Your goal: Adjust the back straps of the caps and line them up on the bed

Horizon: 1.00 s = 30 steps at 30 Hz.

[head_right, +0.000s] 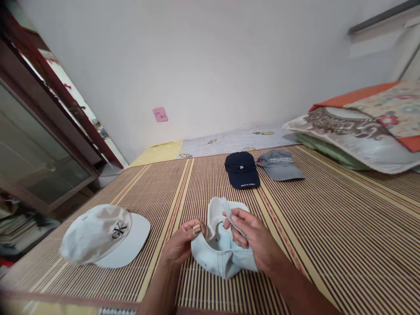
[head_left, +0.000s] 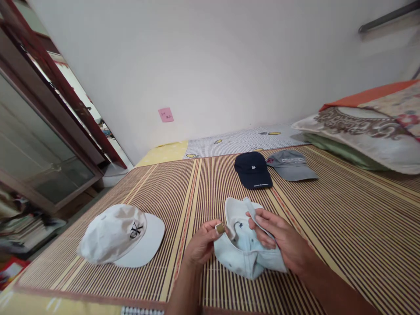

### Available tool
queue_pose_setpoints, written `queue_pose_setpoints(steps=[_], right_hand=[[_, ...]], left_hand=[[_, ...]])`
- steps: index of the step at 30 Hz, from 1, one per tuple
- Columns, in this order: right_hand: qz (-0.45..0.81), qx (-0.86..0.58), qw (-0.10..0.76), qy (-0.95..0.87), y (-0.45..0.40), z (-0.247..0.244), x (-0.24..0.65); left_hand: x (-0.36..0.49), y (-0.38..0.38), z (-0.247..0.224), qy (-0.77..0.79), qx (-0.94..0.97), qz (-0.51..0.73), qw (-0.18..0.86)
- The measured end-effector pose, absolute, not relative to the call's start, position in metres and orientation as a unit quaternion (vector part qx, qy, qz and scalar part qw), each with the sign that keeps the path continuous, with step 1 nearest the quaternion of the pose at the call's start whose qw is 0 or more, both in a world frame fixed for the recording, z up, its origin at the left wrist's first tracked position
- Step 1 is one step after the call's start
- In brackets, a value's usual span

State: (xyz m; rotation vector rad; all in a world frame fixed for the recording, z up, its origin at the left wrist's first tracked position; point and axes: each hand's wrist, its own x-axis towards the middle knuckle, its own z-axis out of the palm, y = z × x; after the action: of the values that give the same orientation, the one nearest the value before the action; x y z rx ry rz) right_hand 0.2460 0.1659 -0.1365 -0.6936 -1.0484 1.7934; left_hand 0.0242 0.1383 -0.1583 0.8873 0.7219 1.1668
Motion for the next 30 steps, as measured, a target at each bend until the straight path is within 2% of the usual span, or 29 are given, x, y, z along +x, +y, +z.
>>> queue_pose_setpoints(steps=[8,30], right_hand=[[0.702,-0.306,0.375,-0.523,0.161,-0.14,0.242],[0.651,-0.322,0.296,-0.62,0.157,-0.135,0.243]], left_hand=[[0.024,0.138,-0.166,0.311,0.412,0.506,0.691],[0.023,0.136,-0.163,0.351,0.447,0.455,0.685]])
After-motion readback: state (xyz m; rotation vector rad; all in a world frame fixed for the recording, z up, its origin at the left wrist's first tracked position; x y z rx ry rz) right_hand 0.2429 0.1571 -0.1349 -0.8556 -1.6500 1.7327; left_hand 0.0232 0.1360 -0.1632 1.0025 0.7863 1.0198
